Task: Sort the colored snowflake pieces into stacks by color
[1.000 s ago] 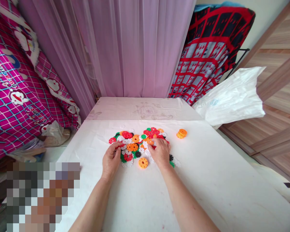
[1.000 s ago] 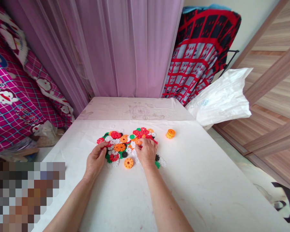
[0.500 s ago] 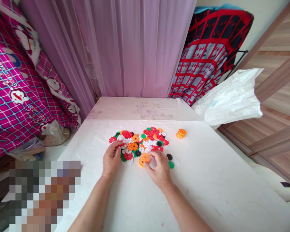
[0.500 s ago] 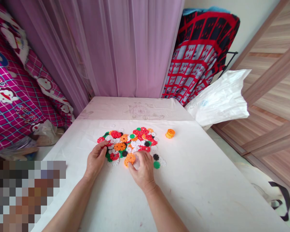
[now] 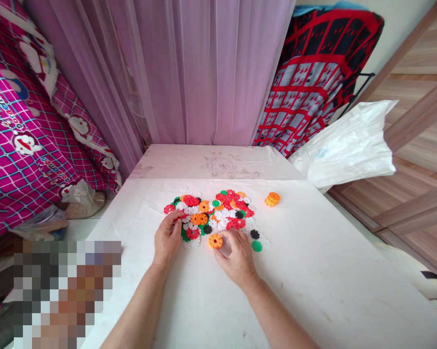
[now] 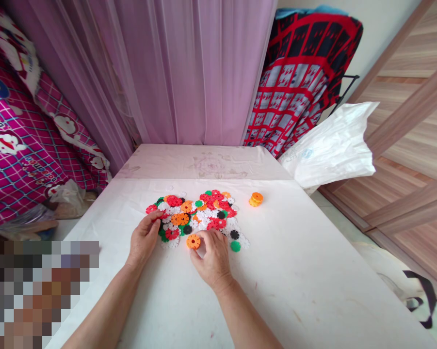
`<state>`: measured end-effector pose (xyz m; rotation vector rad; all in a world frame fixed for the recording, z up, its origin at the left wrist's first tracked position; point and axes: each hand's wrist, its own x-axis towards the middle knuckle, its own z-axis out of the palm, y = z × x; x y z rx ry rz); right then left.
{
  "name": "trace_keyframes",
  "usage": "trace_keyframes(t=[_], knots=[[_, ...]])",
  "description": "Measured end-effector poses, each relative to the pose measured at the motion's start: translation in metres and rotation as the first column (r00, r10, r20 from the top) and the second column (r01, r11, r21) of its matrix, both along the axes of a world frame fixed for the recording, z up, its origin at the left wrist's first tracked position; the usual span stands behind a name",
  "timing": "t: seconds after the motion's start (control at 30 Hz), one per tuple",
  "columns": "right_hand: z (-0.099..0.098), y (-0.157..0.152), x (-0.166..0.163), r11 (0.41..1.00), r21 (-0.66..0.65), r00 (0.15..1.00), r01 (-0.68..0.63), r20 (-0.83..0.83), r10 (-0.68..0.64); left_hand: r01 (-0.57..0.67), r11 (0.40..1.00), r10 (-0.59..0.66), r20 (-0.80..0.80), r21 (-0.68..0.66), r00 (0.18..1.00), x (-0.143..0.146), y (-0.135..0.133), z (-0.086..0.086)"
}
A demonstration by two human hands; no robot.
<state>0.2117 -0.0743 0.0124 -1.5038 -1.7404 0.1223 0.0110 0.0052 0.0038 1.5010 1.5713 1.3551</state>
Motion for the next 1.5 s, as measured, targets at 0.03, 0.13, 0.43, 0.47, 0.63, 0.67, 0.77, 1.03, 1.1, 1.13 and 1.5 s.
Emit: trace_keyframes(t=[0.03, 0.13, 0.43, 0.47, 0.63, 0.67, 0.77, 1.03, 1.1, 1.13, 1.5], knots=[[0.000, 0.000, 0.000, 1.000, -0.003, 1.000, 0.000, 0.000, 0.000, 0.001, 1.000, -0.001, -0.002, 0.000, 1.000, 0.000, 0.000, 0.000], [-0.001, 0.000, 0.000, 1.000, -0.010, 1.000, 0.002, 0.006, -0.002, 0.003, 1.000, -0.003, -0.015, -0.001, 1.000, 0.000, 0.000, 0.000], [-0.001, 0.000, 0.001, 1.000, -0.013, 1.000, 0.002, 0.029, -0.002, 0.011, 1.000, -0.011, -0.013, 0.007, 1.000, 0.000, 0.000, -0.001], [-0.001, 0.000, 0.001, 1.000, -0.014, 1.000, 0.001, 0.030, -0.001, 0.009, 1.000, -0.009, -0.012, 0.007, 1.000, 0.000, 0.000, 0.000], [-0.001, 0.000, 0.001, 1.000, -0.014, 1.000, -0.001, 0.023, 0.002, 0.007, 1.000, -0.007, -0.004, 0.000, 1.000, 0.000, -0.001, 0.001], [-0.001, 0.000, 0.001, 1.000, -0.013, 1.000, 0.002, 0.026, -0.001, 0.002, 1.000, -0.002, 0.001, 0.000, 1.000, 0.001, -0.001, 0.001], [0.000, 0.000, 0.001, 1.000, -0.014, 0.999, 0.004, 0.032, -0.004, -0.005, 1.000, 0.005, 0.009, -0.002, 1.000, 0.001, -0.001, 0.000], [0.004, -0.001, 0.002, 1.000, 0.002, 1.000, -0.029, -0.008, 0.029, 0.000, 1.000, 0.000, 0.009, 0.001, 1.000, 0.000, -0.001, 0.000], [0.006, 0.001, 0.002, 0.999, 0.016, 0.999, -0.031, -0.011, 0.031, 0.001, 1.000, -0.001, 0.007, -0.007, 1.000, 0.000, -0.001, 0.000], [0.007, 0.004, 0.002, 0.999, 0.021, 1.000, -0.029, -0.008, 0.029, 0.000, 1.000, 0.000, 0.007, -0.009, 1.000, 0.001, -0.001, 0.000], [0.021, 0.059, 0.011, 1.000, 0.005, 1.000, 0.029, 0.002, -0.029, -0.024, 0.999, 0.025, 0.028, -0.037, 0.999, 0.002, -0.001, 0.003]])
